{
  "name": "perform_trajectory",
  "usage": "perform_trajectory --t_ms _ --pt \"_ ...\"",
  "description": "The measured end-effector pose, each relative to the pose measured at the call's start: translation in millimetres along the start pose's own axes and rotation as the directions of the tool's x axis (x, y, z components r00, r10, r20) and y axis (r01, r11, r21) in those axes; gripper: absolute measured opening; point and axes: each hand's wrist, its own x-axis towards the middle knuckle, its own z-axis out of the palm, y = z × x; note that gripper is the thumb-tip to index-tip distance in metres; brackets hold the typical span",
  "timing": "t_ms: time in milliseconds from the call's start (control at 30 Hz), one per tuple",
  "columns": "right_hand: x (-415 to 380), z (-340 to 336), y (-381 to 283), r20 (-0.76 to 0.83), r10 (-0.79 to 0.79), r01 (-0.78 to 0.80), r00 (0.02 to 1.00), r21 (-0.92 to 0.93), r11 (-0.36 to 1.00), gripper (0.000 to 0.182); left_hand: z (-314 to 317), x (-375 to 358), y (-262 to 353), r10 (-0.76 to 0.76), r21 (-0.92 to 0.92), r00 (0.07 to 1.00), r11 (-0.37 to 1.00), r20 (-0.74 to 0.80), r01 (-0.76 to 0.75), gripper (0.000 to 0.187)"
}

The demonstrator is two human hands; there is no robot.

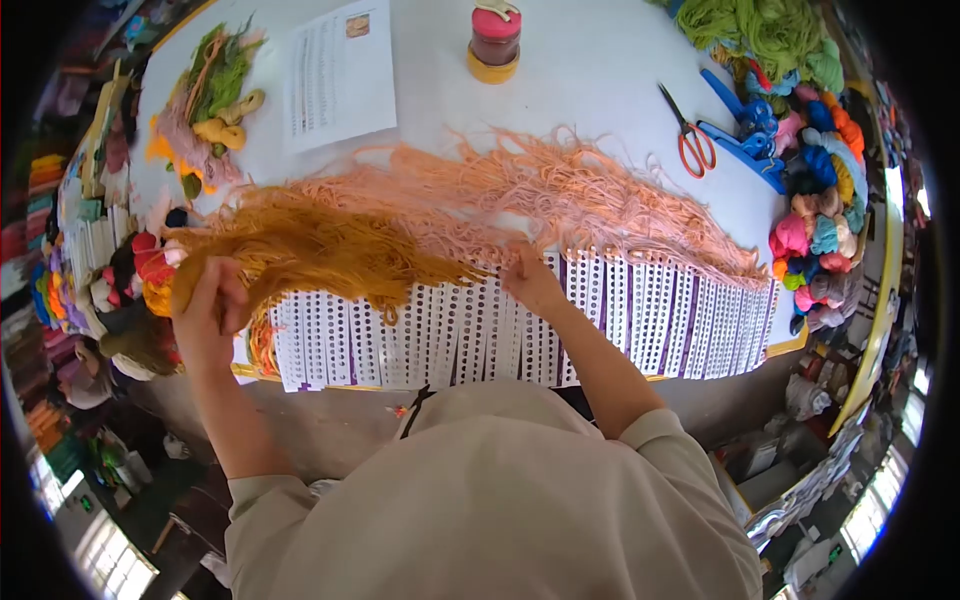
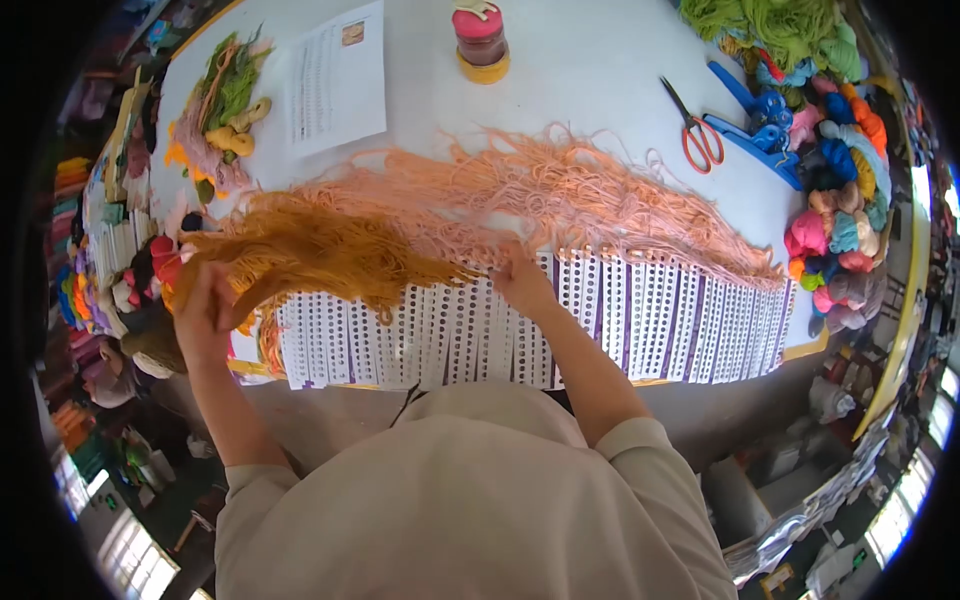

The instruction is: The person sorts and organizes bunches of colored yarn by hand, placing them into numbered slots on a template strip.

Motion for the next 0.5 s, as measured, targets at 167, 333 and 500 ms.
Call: perform_trajectory --t_ms 167,333,500 --pt "-40 7 -22 -0.186 -0.253 0.253 0.949 -0.027 0.967 0.058 64 -65 76 0.72 -0.909 0.619 0.416 0.313 -0.024 0.042" --pt "-97 3 -8 -0.239 -0.223 0.216 0.945 -0.057 0.975 0.056 75 -113 115 0.924 -0.983 0.343 0.182 0.168 -0.009 0.041" --pt "-141 -3 18 -0.346 -0.251 0.193 0.904 -0.194 0.962 0.055 88 -143 119 0.987 -0.997 0.144 0.075 0.075 0.006 0.04"
